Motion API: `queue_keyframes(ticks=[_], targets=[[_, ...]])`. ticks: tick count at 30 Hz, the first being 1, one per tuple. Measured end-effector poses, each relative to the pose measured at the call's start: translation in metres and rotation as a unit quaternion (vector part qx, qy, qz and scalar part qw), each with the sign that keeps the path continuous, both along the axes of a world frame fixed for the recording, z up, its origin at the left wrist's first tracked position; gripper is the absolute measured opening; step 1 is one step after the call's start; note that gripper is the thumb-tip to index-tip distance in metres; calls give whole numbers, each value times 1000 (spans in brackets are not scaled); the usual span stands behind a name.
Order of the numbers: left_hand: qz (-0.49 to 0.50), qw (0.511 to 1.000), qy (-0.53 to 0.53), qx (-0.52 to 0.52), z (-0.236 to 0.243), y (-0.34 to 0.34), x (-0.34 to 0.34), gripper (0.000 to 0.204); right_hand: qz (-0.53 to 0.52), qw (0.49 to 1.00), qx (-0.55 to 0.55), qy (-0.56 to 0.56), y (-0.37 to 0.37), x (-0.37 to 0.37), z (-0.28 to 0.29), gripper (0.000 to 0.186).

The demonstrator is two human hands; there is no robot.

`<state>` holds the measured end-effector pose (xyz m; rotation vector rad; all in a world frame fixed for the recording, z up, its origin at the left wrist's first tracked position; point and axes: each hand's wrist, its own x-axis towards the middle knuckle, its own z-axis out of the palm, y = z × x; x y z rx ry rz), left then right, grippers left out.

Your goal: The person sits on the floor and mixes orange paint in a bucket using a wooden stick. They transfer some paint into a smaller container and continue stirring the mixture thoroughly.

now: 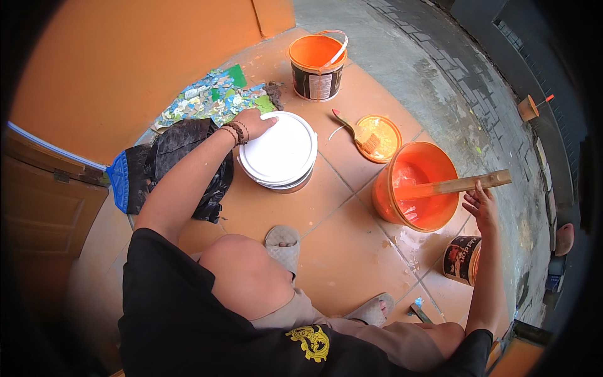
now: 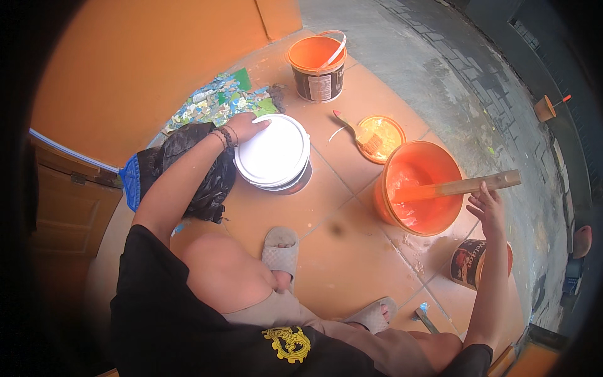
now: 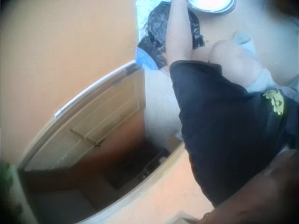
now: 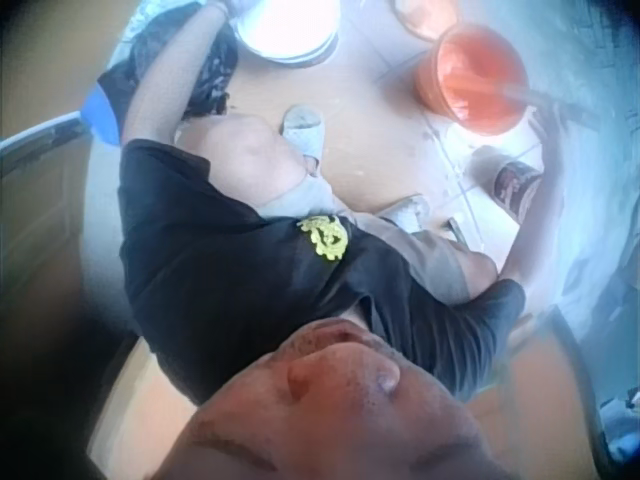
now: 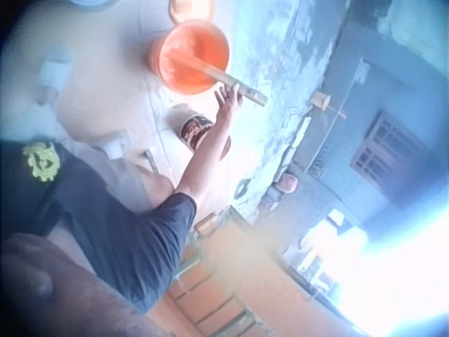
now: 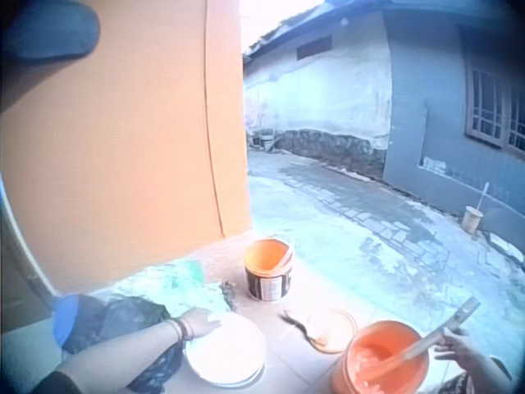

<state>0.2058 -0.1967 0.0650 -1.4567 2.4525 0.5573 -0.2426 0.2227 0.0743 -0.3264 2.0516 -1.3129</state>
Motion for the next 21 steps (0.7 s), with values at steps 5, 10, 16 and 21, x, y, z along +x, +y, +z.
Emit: queue_keyframes(ticks=[5,10,16,21], targets=[[61,995,72,-12,-7,-3,1,61,148,947,285,-7,19,12,52,50],[100,994,51,-10,5,-7,-10,59,338,900,276,20,-33,112,118,43],[86,990,94,-65,10,-7,-4,57,455,872,62,168,-136,237,49,55],[34,993,99,-61,32,25,-21,36,220,965,-19,139,-189,310,-31,58]])
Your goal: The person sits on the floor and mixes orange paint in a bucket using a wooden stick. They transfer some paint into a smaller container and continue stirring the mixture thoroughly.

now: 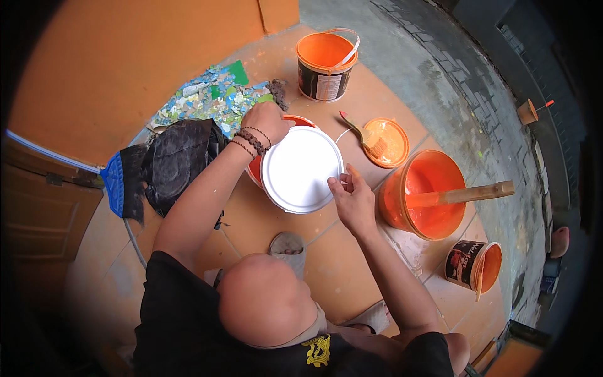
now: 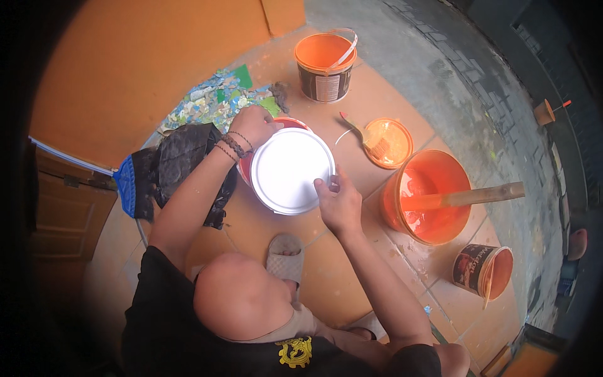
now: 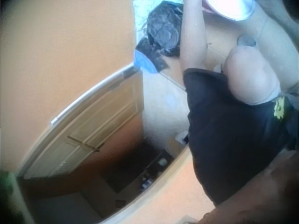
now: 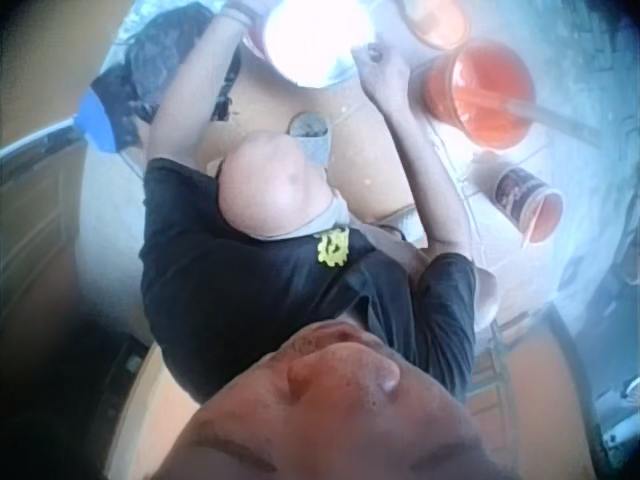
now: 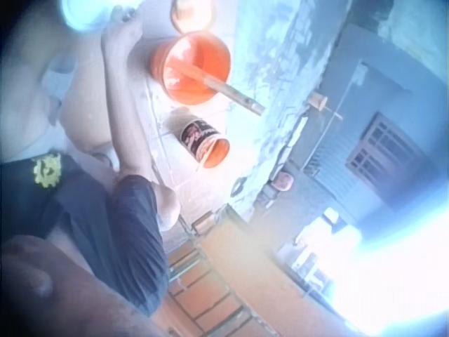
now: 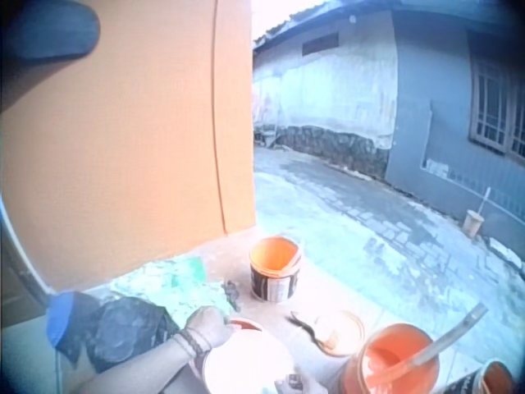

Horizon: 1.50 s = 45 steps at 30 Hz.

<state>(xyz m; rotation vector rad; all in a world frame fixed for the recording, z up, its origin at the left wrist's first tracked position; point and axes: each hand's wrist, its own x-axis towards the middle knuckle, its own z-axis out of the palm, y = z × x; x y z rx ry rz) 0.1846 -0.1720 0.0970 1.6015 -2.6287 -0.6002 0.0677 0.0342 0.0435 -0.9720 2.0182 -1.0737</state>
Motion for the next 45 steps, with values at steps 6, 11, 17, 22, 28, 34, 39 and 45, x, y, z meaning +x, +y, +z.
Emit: queue_keyframes(ticks=[6,11,17,22,28,34,39,45], targets=[[23,894,225,-388,-4,50,47,19,-102,947,-126,-278,15,38,-58,67],[218,830,416,-301,-34,95,95,12,-202,873,-114,-429,24,30,-62,72],[292,848,443,1,-134,158,133,15,-294,833,-47,-467,36,-10,-73,67],[361,743,445,346,-178,166,122,32,-330,856,-72,-391,55,-28,-127,65],[284,723,433,458,-212,174,90,60,-260,890,-8,-373,86,-43,-152,82],[261,686,433,524,-232,178,69,70,-316,868,7,-383,99,-41,-155,86],[243,656,455,551,-240,186,63,68,-300,881,66,-360,107,-37,-137,86],[250,635,490,542,-229,190,54,60,-302,898,90,-307,123,-37,-139,81]])
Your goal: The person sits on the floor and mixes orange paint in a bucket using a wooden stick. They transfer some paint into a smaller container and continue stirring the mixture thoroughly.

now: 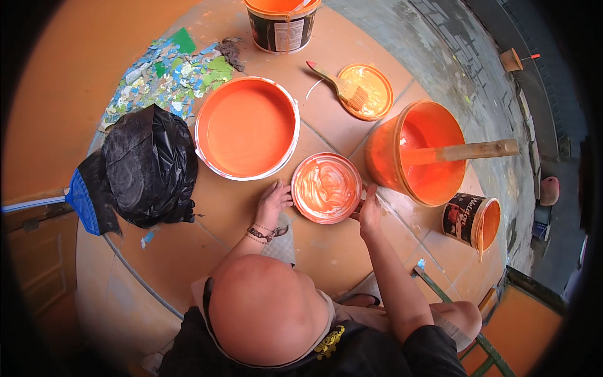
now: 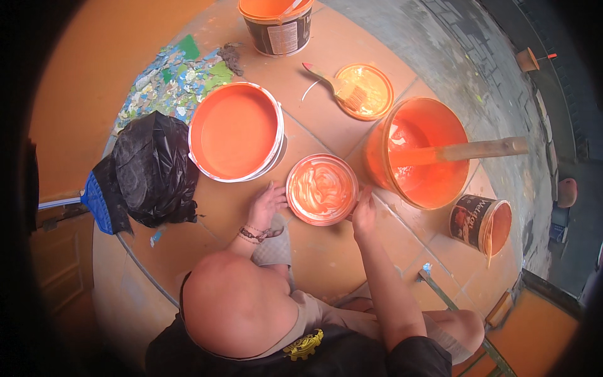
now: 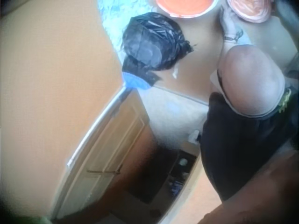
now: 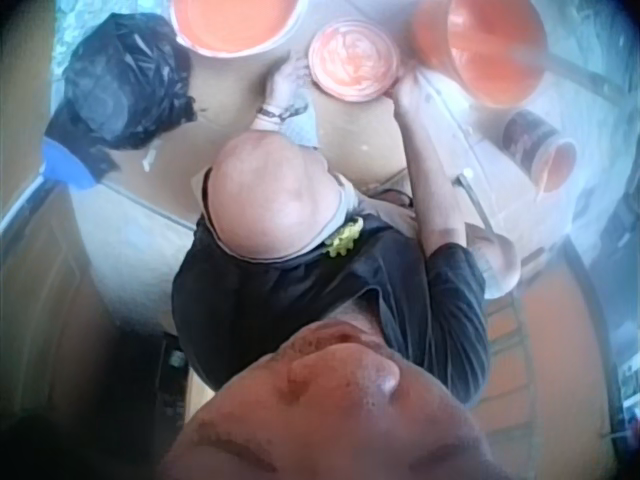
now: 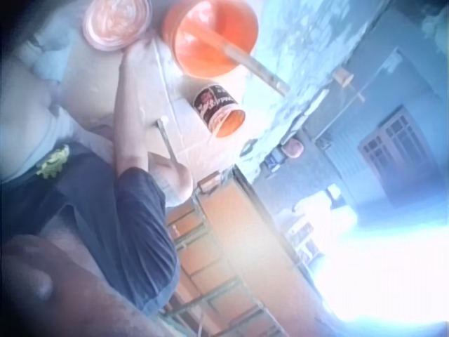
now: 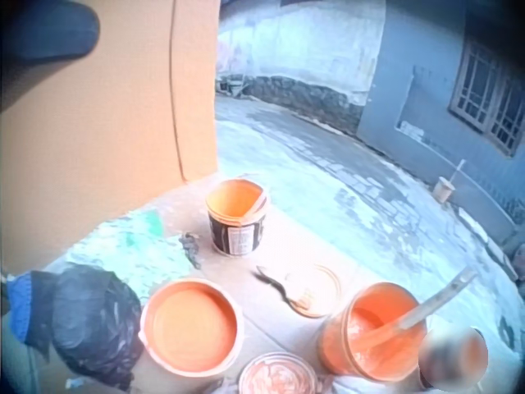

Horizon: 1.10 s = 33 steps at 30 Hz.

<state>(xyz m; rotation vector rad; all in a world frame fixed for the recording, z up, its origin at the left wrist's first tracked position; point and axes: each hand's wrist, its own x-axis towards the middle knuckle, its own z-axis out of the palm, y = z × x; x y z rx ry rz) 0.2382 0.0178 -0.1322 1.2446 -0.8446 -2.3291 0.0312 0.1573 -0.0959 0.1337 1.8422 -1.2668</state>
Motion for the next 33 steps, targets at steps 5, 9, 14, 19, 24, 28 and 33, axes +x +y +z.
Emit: queue_keyframes(ticks=[5,9,14,19,24,28,33], targets=[[89,991,-63,-79,1,1,13,41,21,995,94,-11,15,3,6,76],[212,961,-168,-56,2,-14,42,23,72,976,203,-11,16,7,29,71],[221,962,-137,-82,13,-34,61,26,133,950,208,193,9,6,21,50],[-18,967,-200,-158,28,-18,41,33,158,920,181,309,-11,10,26,44],[-114,978,-144,-95,22,-2,0,35,84,943,229,228,28,24,-22,52],[-68,996,-65,-4,18,-4,-13,37,25,980,168,100,12,29,-11,58],[-12,997,-36,-68,27,-7,-22,42,-65,995,61,51,-8,27,2,62]])
